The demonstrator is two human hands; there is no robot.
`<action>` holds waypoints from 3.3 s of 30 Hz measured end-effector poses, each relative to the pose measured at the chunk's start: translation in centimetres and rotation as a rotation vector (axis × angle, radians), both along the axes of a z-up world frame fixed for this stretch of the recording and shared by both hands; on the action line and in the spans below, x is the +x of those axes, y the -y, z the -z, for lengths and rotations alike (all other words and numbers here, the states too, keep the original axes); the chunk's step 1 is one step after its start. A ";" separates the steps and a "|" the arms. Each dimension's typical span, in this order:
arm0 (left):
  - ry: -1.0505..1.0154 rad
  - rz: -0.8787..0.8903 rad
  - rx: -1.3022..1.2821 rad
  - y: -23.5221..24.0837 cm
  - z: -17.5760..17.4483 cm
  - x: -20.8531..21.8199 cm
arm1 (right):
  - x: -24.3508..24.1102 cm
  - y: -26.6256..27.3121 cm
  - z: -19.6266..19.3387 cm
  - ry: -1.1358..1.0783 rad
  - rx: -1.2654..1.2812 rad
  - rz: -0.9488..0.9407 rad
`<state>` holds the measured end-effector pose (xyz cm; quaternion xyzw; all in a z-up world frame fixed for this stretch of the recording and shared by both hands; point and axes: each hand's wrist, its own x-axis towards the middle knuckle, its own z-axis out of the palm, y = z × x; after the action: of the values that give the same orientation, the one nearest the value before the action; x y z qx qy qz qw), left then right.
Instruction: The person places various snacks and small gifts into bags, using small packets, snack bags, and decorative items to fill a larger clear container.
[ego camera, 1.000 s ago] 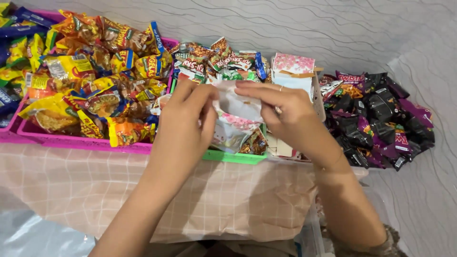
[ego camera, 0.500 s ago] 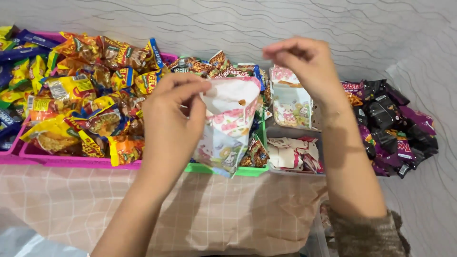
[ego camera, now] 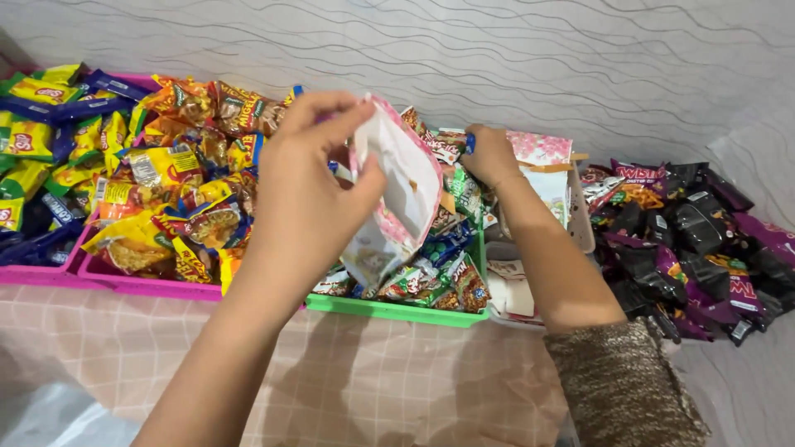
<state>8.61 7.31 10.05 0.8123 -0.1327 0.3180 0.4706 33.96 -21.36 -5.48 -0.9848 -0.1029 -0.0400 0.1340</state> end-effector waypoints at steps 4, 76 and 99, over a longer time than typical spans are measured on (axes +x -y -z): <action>-0.081 0.059 -0.058 0.1 0.7 0.0 | -3.1 -1.5 -4.6 0.133 0.194 0.007; -0.244 0.062 -0.168 -8.5 -3.3 -12.2 | -23.0 -15.8 -16.4 0.731 0.650 -0.871; -0.317 -0.167 -0.131 -13.7 1.3 -9.0 | -5.8 -24.9 -3.6 -0.019 0.253 -0.321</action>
<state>-0.39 21.03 8.75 0.8279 0.0320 0.2320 0.5096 28.15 3.50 -1.89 -0.9315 -0.2514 -0.0216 0.2620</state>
